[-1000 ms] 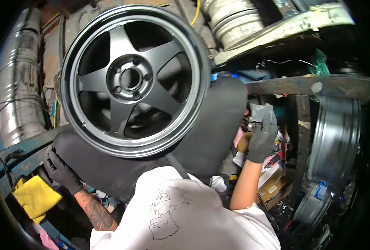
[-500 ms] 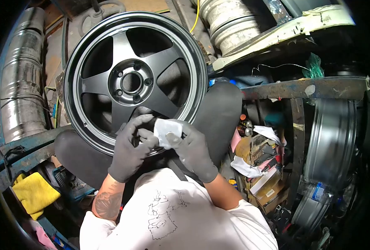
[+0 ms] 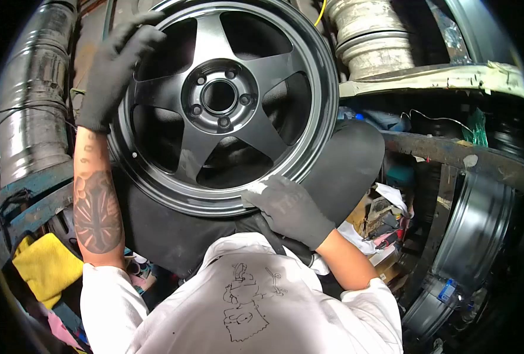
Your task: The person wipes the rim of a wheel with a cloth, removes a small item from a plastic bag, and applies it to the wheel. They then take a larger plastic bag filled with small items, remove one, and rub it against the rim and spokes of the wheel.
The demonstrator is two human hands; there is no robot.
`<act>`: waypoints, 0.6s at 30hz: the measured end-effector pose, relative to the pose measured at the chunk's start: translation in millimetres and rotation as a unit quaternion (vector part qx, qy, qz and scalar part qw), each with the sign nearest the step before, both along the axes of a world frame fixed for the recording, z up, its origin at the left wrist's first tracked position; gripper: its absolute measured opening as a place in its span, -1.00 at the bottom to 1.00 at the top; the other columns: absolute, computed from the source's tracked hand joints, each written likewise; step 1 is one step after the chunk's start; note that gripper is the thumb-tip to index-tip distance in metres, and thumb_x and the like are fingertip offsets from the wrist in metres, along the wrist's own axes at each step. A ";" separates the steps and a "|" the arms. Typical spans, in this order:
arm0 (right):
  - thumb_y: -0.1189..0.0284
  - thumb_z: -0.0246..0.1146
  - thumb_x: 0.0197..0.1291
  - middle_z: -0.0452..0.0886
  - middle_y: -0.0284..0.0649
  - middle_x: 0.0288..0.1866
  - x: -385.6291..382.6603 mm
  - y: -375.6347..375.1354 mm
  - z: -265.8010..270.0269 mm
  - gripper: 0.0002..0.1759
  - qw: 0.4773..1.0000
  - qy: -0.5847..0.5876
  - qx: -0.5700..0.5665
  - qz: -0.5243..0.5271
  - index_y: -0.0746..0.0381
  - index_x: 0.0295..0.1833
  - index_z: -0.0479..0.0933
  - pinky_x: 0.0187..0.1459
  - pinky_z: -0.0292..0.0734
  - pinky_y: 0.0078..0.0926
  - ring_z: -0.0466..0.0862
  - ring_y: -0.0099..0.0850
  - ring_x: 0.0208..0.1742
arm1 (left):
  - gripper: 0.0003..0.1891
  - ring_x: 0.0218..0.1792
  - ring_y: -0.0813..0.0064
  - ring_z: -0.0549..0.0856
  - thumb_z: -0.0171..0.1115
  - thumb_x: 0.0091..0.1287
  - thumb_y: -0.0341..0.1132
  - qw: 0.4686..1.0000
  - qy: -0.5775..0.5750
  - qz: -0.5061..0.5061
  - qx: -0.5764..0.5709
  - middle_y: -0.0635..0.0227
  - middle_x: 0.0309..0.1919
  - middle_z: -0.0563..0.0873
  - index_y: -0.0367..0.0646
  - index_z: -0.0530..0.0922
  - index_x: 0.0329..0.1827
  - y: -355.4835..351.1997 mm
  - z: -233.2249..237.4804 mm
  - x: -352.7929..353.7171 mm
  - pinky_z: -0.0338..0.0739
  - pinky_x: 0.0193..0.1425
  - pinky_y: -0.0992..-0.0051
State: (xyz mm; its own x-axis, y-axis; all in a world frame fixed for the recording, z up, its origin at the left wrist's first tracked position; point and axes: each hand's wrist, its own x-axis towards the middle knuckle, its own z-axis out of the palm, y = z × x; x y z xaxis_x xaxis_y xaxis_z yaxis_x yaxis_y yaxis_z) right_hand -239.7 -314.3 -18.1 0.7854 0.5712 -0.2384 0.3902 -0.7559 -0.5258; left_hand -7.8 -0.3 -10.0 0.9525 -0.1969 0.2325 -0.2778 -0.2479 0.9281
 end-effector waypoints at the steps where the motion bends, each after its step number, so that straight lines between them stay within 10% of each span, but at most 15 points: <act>1: 0.48 0.37 0.16 0.69 -0.17 -0.13 1.2 -0.2 -3.8 -0.60 1.000 0.022 -0.010 0.016 0.02 0.14 0.75 0.07 0.64 -0.10 0.68 -0.11 0.04 | -0.64 0.01 0.70 0.72 0.25 0.67 -0.22 0.997 0.021 0.048 0.054 0.47 -0.06 0.82 -0.19 0.68 0.38 25.8 -19.6 16.3 0.58 0.21 0.61; 7: 0.47 0.34 0.22 0.69 -0.12 -0.26 16.4 27.7 6.6 -0.67 0.989 0.140 -0.048 -0.008 0.10 0.12 0.73 0.02 0.63 -0.06 0.70 -0.08 -0.09 | -0.68 -0.09 0.36 0.80 0.28 0.58 -0.19 0.986 0.022 0.088 0.139 0.12 -0.13 0.83 -0.30 0.72 0.10 30.0 10.5 0.5 0.66 0.10 0.31; 18: 0.55 0.31 0.19 0.79 0.00 -0.07 13.4 54.1 2.9 -0.43 0.980 0.195 -0.046 0.009 0.06 0.36 0.68 0.09 0.71 -0.07 0.80 -0.08 -0.03 | -0.69 -0.24 0.58 0.67 0.23 0.65 -0.22 0.984 0.102 0.077 0.124 0.36 -0.24 0.76 -0.29 0.70 0.19 13.1 50.3 -22.7 0.60 -0.08 0.46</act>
